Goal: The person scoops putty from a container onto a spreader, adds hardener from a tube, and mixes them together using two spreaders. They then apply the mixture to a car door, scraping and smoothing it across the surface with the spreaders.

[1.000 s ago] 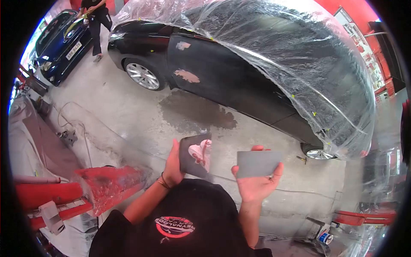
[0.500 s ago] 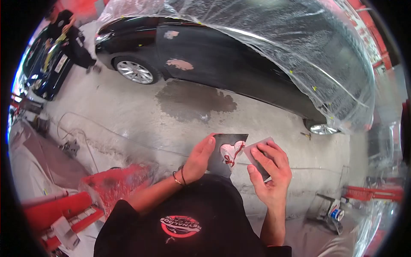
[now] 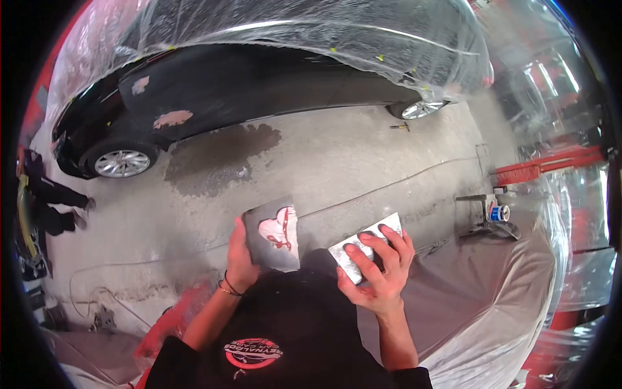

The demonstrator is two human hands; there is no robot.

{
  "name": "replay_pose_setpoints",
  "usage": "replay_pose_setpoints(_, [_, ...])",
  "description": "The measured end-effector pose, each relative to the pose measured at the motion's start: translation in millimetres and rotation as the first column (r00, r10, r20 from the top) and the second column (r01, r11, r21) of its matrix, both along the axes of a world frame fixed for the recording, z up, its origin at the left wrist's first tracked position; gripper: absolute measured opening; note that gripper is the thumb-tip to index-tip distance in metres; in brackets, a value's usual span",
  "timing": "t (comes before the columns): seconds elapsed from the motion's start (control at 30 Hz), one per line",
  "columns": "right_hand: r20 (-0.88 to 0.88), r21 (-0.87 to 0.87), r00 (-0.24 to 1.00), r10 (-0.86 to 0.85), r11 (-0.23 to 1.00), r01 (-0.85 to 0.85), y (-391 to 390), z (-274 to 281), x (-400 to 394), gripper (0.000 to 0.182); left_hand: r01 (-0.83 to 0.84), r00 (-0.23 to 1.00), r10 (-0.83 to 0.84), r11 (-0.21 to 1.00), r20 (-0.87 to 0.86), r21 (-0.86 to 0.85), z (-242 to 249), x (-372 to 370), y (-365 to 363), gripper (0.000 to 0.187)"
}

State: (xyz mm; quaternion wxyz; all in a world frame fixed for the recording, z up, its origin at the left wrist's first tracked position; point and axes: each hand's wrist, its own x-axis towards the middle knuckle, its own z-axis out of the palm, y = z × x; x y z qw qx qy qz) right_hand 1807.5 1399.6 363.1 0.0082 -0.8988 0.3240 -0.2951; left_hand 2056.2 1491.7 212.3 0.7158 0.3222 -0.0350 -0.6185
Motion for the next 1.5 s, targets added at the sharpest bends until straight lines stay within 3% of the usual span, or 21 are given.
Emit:
replay_pose_setpoints(0.2, [0.04, -0.041, 0.999, 0.032, 0.999, -0.03, -10, -6, -42, 0.045, 0.005, 1.0, -0.004, 1.0, 0.014, -0.022, 30, -33, 0, 0.071])
replay_pose_setpoints(0.3, [0.251, 0.193, 0.968, 0.029, 0.978, -0.08, -20, -10, -75, 0.044, 0.019, 1.0, -0.019, 0.995, 0.001, -0.096, 51, -61, -8, 0.07])
replay_pose_setpoints(0.37, [0.633, 0.566, 0.741, -0.224, 0.787, -0.245, -23, -51, -109, 0.044, 0.015, 1.0, -0.015, 0.992, 0.0, -0.124, 59, -85, -14, 0.069])
replay_pose_setpoints(0.4, [0.716, 0.666, 0.573, -0.4, 0.636, -0.389, -23, -68, -126, 0.044, 0.003, 1.0, -0.003, 0.992, 0.001, -0.126, 59, -98, -15, 0.069])
replay_pose_setpoints(0.43, [0.741, 0.551, 0.218, -0.635, 0.39, -0.738, -20, -67, -140, 0.048, -0.012, 1.0, 0.012, 0.992, -0.001, -0.126, 60, -111, -17, 0.068])
replay_pose_setpoints(0.53, [0.515, 0.234, -0.042, -0.856, 0.188, -0.954, -28, -69, -182, 0.058, -0.041, 0.997, 0.035, 0.994, -0.062, -0.1, 82, -157, -24, 0.071])
replay_pose_setpoints(0.67, [0.3, 0.727, 0.285, -0.91, 0.024, -0.687, -35, -89, -233, 0.059, -0.114, 0.992, 0.111, 0.992, -0.059, -0.046, 92, -211, -16, 0.067])
replay_pose_setpoints(0.7, [0.311, 0.695, 0.292, -0.905, 0.006, -0.719, -37, -91, -244, 0.059, -0.12, 0.991, 0.119, 0.993, -0.066, -0.009, 96, -219, -13, 0.067])
replay_pose_setpoints(0.83, [0.313, 0.811, 0.476, -0.822, -0.029, -0.584, -18, -77, -278, 0.063, -0.085, 0.996, 0.085, 0.996, 0.005, 0.011, 111, -248, 2, 0.069])
replay_pose_setpoints(0.93, [0.341, 0.937, 0.752, -0.564, 0.137, -0.323, 23, -144, -312, 0.073, -0.02, 1.0, 0.019, 0.998, 0.016, 0.065, 101, -241, 10, 0.072])
replay_pose_setpoints(1.0, [0.254, 0.962, 0.915, -0.314, -0.017, -0.273, 34, -147, -349, 0.076, 0.016, 1.0, -0.016, 0.997, 0.0, 0.079, 98, -242, 12, 0.075])
replay_pose_setpoints(1.07, [0.239, 0.958, 0.959, -0.151, -0.127, -0.258, 36, -129, -365, 0.075, 0.047, 0.999, -0.047, 0.994, 0.003, 0.094, 93, -237, 13, 0.075])
replay_pose_setpoints(1.13, [0.287, 0.926, 0.954, -0.091, -0.229, -0.3, 38, -72, -374, 0.07, 0.116, 0.993, -0.116, 0.991, -0.007, 0.064, 89, -229, 18, 0.077])
replay_pose_setpoints(1.23, [0.147, 0.977, 0.987, 0.06, -0.168, -0.135, 54, -54, -378, 0.065, 0.15, 0.986, -0.141, 0.982, -0.09, 0.11, 99, -233, 11, 0.077])
replay_pose_setpoints(1.33, [-0.039, 0.988, 0.997, 0.071, -0.149, 0.05, 66, -78, -384, 0.056, 0.233, 0.955, -0.199, 0.962, -0.22, 0.142, 98, -240, 5, 0.073])
replay_pose_setpoints(1.37, [-0.192, 0.981, 0.967, 0.166, 0.051, 0.186, 76, -82, -387, 0.055, 0.254, 0.96, -0.229, 0.955, -0.163, 0.156, 91, -242, 4, 0.071])
replay_pose_setpoints(1.43, [-0.505, 0.811, 0.83, 0.239, 0.461, 0.361, 97, -81, -383, 0.052, 0.315, 0.948, -0.302, 0.937, -0.104, 0.152, 102, -251, 0, 0.07])
replay_pose_setpoints(1.5, [-0.273, 0.864, 0.958, 0.092, 0.46, 0.202, 114, -100, -394, 0.048, 0.375, 0.925, -0.358, 0.913, -0.124, 0.16, 100, -252, 1, 0.067])
